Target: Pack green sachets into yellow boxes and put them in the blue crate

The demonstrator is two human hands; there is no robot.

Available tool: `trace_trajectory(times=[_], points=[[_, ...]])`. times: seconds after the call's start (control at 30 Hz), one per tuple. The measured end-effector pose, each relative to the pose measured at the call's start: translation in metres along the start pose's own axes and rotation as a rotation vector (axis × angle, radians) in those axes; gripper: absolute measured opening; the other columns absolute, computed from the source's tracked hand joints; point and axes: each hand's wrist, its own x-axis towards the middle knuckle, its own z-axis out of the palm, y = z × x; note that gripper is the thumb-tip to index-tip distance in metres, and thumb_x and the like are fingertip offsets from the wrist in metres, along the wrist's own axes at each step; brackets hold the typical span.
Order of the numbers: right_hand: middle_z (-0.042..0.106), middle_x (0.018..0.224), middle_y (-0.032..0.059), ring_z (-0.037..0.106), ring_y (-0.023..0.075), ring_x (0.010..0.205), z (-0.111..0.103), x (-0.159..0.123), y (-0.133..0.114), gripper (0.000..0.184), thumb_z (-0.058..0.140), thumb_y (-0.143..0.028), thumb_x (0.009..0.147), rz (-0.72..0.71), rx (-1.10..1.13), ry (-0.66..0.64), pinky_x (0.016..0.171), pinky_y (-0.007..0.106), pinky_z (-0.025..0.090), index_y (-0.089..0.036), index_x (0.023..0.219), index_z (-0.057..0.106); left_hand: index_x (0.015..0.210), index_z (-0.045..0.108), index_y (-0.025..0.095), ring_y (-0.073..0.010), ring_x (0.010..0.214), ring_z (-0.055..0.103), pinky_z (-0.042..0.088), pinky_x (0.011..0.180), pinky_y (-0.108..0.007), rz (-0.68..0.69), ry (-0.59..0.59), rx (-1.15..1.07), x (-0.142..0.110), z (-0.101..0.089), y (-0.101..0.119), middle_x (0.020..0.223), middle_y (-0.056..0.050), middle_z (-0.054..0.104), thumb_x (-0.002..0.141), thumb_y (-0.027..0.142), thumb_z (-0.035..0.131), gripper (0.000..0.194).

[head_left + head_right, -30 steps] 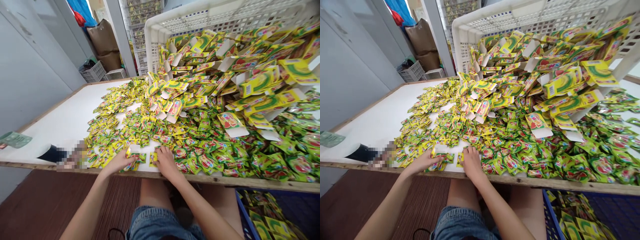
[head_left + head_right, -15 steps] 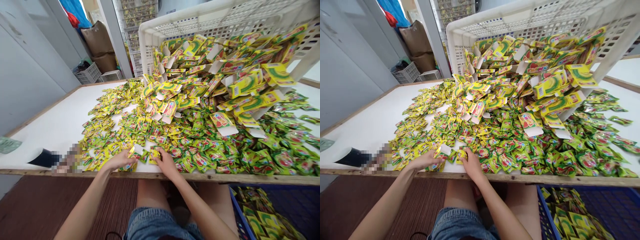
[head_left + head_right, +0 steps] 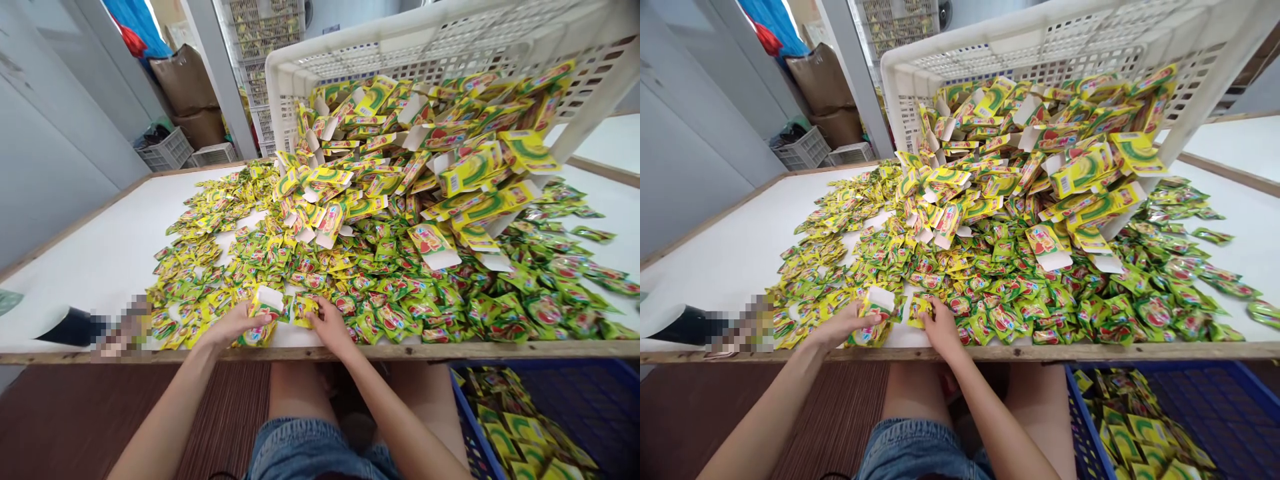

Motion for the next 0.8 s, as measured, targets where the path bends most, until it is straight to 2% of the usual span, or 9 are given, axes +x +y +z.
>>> trace_trajectory(times=[0.1, 0.2, 0.37, 0.53, 0.67, 0.8], points=[[0.059, 0.094, 0.01, 0.059, 0.0206, 0.079, 0.001, -0.003, -0.009, 0.041, 0.055, -0.031, 0.072, 0.037, 0.233, -0.066, 0.058, 0.032, 0.052, -0.014, 0.108, 0.048, 0.104, 0.061, 0.012, -0.0153, 0.077, 0.056, 0.043, 0.068, -0.023, -0.027, -0.023, -0.203, -0.011, 0.005, -0.002, 0.093, -0.009, 0.063, 0.07, 0.034, 0.066, 0.041], [0.059, 0.093, 0.0089, 0.059, 0.0191, 0.078, 0.003, -0.007, -0.018, 0.042, 0.056, -0.033, 0.071, 0.014, 0.35, -0.117, 0.06, 0.031, 0.052, -0.014, 0.108, 0.048, 0.108, 0.061, 0.012, -0.0145, 0.077, 0.056, 0.042, 0.065, -0.022, -0.034, -0.025, -0.279, -0.012, 0.012, -0.006, 0.093, -0.011, 0.063, 0.07, 0.032, 0.067, 0.043], [0.06, 0.096, 0.0087, 0.058, 0.0171, 0.079, 0.003, -0.01, -0.018, 0.041, 0.054, -0.034, 0.075, -0.032, 0.335, -0.07, 0.068, 0.03, 0.05, -0.013, 0.11, 0.048, 0.105, 0.062, 0.011, -0.0137, 0.074, 0.056, 0.042, 0.064, -0.021, -0.044, -0.007, -0.344, -0.006, 0.024, -0.004, 0.093, -0.011, 0.063, 0.069, 0.033, 0.068, 0.043], [0.059, 0.103, 0.0077, 0.055, 0.0184, 0.095, 0.001, -0.015, -0.022, 0.038, 0.052, -0.038, 0.08, -0.097, 0.182, 0.041, 0.084, 0.031, 0.043, -0.014, 0.109, 0.051, 0.099, 0.063, 0.007, -0.0102, 0.064, 0.053, 0.041, 0.059, -0.019, -0.106, 0.038, -0.388, -0.003, 0.04, -0.001, 0.084, -0.009, 0.063, 0.064, 0.032, 0.073, 0.044], [0.062, 0.096, 0.0065, 0.057, 0.019, 0.088, 0.0, -0.018, -0.033, 0.039, 0.063, -0.035, 0.071, -0.104, 0.201, 0.089, 0.079, 0.03, 0.044, -0.013, 0.102, 0.054, 0.098, 0.063, 0.008, -0.0111, 0.061, 0.055, 0.043, 0.058, -0.021, -0.114, 0.118, -0.496, -0.001, 0.055, -0.002, 0.076, -0.007, 0.064, 0.063, 0.031, 0.074, 0.044], [0.063, 0.093, 0.0071, 0.058, 0.0194, 0.083, -0.003, -0.017, -0.033, 0.032, 0.061, -0.032, 0.072, -0.091, 0.218, 0.142, 0.076, 0.031, 0.046, -0.012, 0.097, 0.056, 0.106, 0.06, 0.01, -0.0158, 0.073, 0.06, 0.046, 0.067, -0.025, -0.002, 0.183, -0.554, 0.001, 0.066, 0.002, 0.092, -0.01, 0.064, 0.067, 0.027, 0.071, 0.045]])
